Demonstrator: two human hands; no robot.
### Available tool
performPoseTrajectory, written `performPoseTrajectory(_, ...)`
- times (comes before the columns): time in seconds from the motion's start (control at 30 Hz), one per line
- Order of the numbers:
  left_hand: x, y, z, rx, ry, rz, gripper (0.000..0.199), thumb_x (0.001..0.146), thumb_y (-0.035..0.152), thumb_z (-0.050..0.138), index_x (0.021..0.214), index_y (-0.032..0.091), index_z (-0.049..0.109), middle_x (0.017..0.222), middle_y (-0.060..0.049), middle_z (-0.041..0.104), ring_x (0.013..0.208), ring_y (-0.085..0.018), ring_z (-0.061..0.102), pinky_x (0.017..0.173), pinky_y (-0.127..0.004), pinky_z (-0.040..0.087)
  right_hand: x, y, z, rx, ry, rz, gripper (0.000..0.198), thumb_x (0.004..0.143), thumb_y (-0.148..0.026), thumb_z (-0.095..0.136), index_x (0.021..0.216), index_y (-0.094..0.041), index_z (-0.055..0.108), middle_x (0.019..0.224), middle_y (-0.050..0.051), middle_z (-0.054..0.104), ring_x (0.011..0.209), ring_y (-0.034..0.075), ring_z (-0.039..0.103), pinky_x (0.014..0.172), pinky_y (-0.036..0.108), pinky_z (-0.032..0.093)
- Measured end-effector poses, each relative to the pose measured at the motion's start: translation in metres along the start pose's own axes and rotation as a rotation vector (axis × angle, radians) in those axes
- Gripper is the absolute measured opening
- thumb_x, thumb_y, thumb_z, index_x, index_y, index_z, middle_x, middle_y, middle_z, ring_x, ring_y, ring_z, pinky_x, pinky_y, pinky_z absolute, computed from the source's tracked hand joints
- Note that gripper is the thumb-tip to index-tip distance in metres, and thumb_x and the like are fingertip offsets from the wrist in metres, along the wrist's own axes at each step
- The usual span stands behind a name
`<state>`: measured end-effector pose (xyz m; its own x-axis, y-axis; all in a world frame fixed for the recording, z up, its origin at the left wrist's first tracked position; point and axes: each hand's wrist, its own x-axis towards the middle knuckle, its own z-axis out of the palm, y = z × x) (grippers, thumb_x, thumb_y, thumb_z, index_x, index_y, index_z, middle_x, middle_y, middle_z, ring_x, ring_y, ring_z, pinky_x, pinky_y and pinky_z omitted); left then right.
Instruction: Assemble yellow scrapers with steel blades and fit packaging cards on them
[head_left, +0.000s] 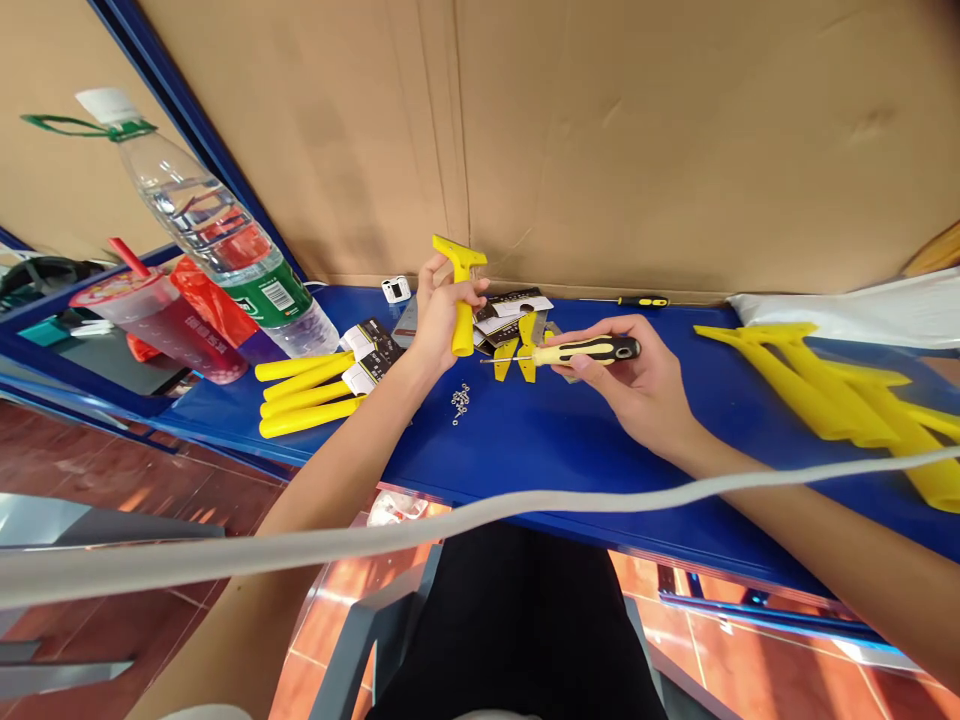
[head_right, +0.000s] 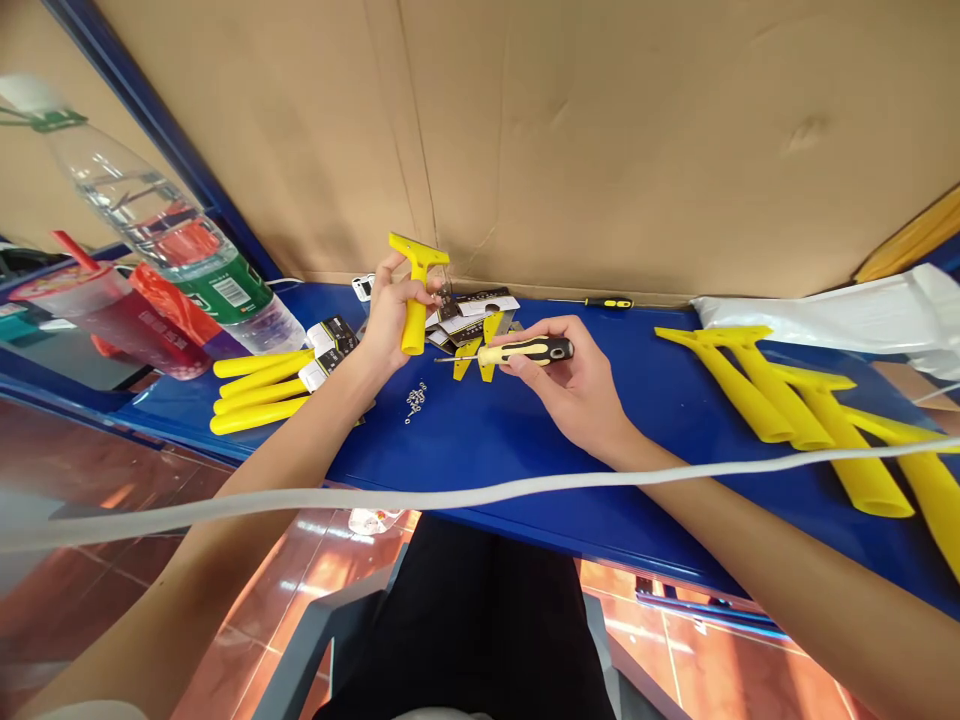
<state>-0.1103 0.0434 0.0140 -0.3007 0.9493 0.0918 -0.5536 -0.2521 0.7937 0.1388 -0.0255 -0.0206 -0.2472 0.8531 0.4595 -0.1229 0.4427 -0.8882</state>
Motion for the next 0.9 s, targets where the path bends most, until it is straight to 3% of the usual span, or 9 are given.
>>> performPoseTrajectory(0.13,-0.003,0.0,0.002,0.022,-0.007,-0.025,0.074,0.064,-0.005,0.072,0.126,0.031,0.057,0.115,-0.001,0.077,0.093,-0.016,0.076,0.076,-0.024,0.054,0.009,-0.008,-0.011,0.001,0.079,-0.029,0.054,0.088,-0.069,0.098,0.111,-0.034,0.064,0.127,0.008,0.089,0.125,0.037,0.086,0.101,0.06,0.077)
performPoseTrajectory(0.27,-0.009,0.0,0.005,0.017,-0.026,-0.153,0.076,0.057,-0.007,0.063,0.123,0.029,0.056,0.109,0.0,0.075,0.091,-0.014,0.075,0.073,-0.022,0.054,0.018,-0.013,-0.021,-0.019,0.162,-0.056,0.055,0.088,-0.07,0.098,0.11,-0.035,0.062,0.119,0.007,0.089,0.125,0.039,0.086,0.096,0.06,0.078)
performPoseTrajectory(0.4,-0.02,-0.003,0.009,-0.006,-0.121,-0.284,0.069,0.054,-0.007,0.064,0.115,0.025,0.057,0.11,0.0,0.075,0.085,-0.01,0.072,0.07,-0.018,0.054,0.027,-0.015,-0.033,-0.013,0.229,-0.094,0.056,0.088,-0.07,0.098,0.112,-0.035,0.061,0.111,0.006,0.087,0.122,0.039,0.087,0.088,0.055,0.079)
performPoseTrajectory(0.6,-0.036,-0.007,0.018,0.04,-0.163,-0.397,0.077,0.053,-0.009,0.067,0.121,0.024,0.06,0.115,-0.004,0.078,0.086,-0.012,0.074,0.069,-0.018,0.056,0.042,-0.018,-0.055,-0.073,0.342,-0.167,0.059,0.088,-0.077,0.094,0.115,-0.036,0.06,0.109,0.004,0.083,0.122,0.038,0.087,0.083,0.051,0.08)
performPoseTrajectory(0.77,-0.044,-0.01,0.022,0.098,-0.15,-0.405,0.082,0.052,-0.009,0.069,0.127,0.023,0.06,0.12,-0.007,0.078,0.089,-0.014,0.075,0.067,-0.02,0.056,0.054,-0.015,-0.073,-0.096,0.398,-0.192,0.062,0.084,-0.078,0.096,0.113,-0.035,0.061,0.105,0.004,0.08,0.115,0.038,0.089,0.075,0.047,0.077)
performPoseTrajectory(0.9,-0.045,-0.013,0.021,0.16,-0.15,-0.374,0.083,0.053,-0.007,0.071,0.129,0.025,0.061,0.117,-0.006,0.078,0.09,-0.015,0.075,0.069,-0.02,0.057,0.058,-0.006,-0.08,-0.113,0.336,-0.146,0.061,0.082,-0.078,0.098,0.109,-0.035,0.064,0.094,0.001,0.077,0.096,0.034,0.089,0.067,0.045,0.075)
